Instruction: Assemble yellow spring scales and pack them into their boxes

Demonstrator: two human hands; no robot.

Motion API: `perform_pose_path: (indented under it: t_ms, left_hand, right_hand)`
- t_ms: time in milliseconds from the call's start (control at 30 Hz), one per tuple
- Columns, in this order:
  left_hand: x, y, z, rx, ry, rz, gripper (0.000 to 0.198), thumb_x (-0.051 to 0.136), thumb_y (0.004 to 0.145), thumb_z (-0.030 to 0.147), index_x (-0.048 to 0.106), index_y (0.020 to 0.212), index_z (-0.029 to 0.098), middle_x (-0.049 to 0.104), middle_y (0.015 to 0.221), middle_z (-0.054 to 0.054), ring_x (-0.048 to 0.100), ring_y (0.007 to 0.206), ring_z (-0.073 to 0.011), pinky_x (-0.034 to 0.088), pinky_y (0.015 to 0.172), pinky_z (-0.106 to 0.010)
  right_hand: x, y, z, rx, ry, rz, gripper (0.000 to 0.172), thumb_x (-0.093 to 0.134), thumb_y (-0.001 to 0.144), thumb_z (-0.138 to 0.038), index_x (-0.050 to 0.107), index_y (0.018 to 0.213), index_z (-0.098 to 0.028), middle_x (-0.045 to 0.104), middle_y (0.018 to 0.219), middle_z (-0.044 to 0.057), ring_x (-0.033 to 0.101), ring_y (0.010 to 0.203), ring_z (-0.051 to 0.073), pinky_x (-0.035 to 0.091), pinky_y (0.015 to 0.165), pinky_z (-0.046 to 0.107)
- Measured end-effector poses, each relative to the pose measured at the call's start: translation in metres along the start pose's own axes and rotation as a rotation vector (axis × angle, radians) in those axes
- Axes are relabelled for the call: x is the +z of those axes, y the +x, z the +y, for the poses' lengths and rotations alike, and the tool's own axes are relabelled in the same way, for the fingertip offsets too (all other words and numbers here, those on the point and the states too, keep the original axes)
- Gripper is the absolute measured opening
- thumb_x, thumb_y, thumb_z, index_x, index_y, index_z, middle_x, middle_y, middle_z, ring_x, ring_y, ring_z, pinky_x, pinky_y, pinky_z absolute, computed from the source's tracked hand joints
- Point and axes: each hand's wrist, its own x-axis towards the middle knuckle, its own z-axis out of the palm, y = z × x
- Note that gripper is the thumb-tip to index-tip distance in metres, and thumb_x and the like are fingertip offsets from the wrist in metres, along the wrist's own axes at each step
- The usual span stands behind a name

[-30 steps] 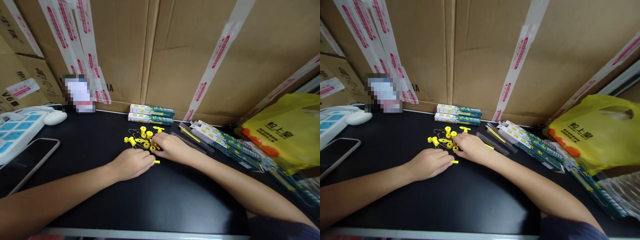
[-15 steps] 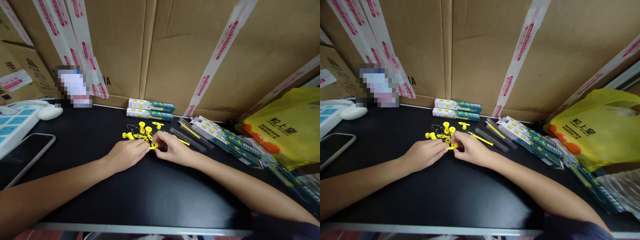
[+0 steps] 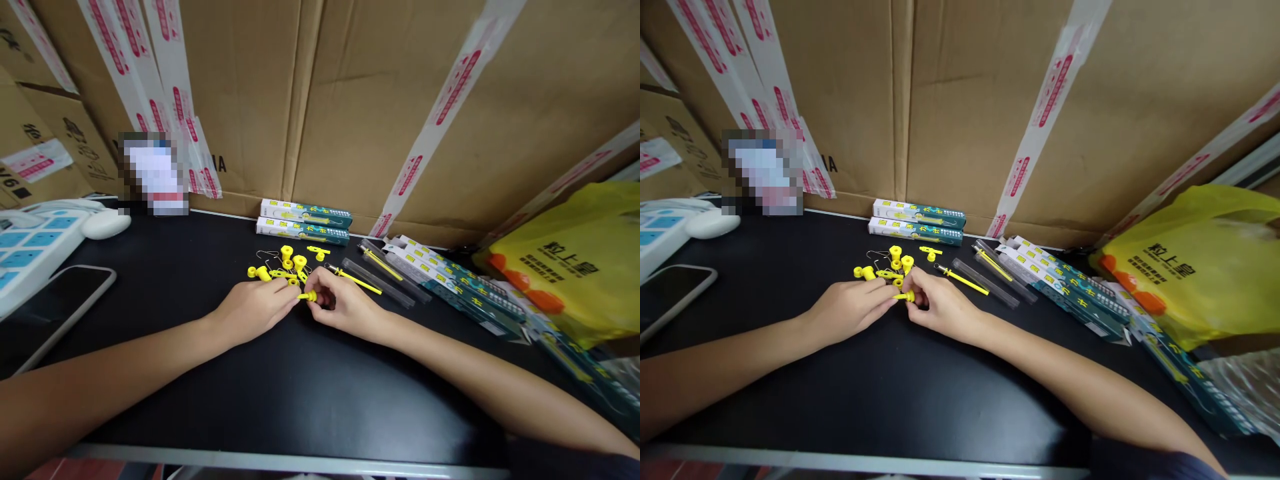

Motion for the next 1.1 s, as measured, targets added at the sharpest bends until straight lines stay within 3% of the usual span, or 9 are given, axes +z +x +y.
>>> perform_pose_path:
  t_ms: [300,500,633,767,967,1100]
  left_hand:
    - [0.003,-0.003,-0.001,-0.084,-0.031,-0.025,0.024,0.042,0.097,0.028,0.063,0.088,0.02,0.066,0.066,0.001,0.062,0.055,-0.0131,0.039,0.049,-0.022]
    - [0.0,0.0,-0.001,-0.096,-0.127,-0.01,0.02,0.042,0.096,0.027,0.059,0.091,0.019,0.07,0.073,0.001,0.067,0.061,-0.0139,0.043,0.053,-0.022]
    - [-0.002,0.0,0.0,-0.143,-0.202,-0.026,0.015,0.046,0.092,0.028,0.055,0.099,0.019,0.07,0.071,0.001,0.066,0.057,-0.0135,0.044,0.052,-0.021]
    - [-0.003,-0.001,0.002,-0.16,-0.289,-0.08,0.023,0.05,0.084,0.027,0.049,0.106,0.018,0.066,0.068,0.002,0.064,0.055,-0.0146,0.045,0.051,-0.023]
    - [-0.006,-0.001,0.005,-0.159,-0.46,-0.1,0.032,0.051,0.078,0.021,0.045,0.11,0.018,0.067,0.101,-0.006,0.068,0.08,-0.0189,0.052,0.064,-0.027]
    - [-0.007,0.0,0.003,-0.204,-0.579,-0.131,0.036,0.054,0.084,0.028,0.044,0.118,0.018,0.065,0.11,-0.007,0.067,0.09,-0.0191,0.053,0.072,-0.029]
  right_hand:
    - [0.003,-0.004,-0.004,-0.051,-0.072,0.011,0.026,0.05,0.08,-0.01,0.042,0.101,-0.022,0.045,0.071,-0.006,0.045,0.06,0.01,0.04,0.058,0.022]
    - [0.0,-0.003,-0.005,-0.054,-0.014,0.015,0.023,0.051,0.082,-0.012,0.041,0.101,-0.022,0.048,0.074,-0.004,0.048,0.063,0.01,0.043,0.06,0.023]
    - [-0.001,-0.002,-0.006,-0.017,0.058,-0.008,0.018,0.053,0.087,-0.02,0.042,0.1,-0.022,0.053,0.078,-0.002,0.052,0.064,0.011,0.047,0.06,0.024]
    - [0.001,-0.003,-0.009,-0.026,0.05,-0.018,0.016,0.056,0.087,-0.023,0.044,0.097,-0.022,0.055,0.081,-0.001,0.054,0.066,0.011,0.048,0.061,0.024]
    - [0.012,-0.007,-0.012,-0.063,0.024,-0.043,0.011,0.057,0.089,-0.025,0.047,0.093,-0.022,0.06,0.082,0.0,0.056,0.067,0.012,0.048,0.063,0.024]
    - [0.011,-0.005,-0.01,-0.179,-0.083,-0.037,0.009,0.056,0.09,-0.024,0.049,0.095,-0.021,0.063,0.087,0.002,0.059,0.074,0.014,0.048,0.068,0.026]
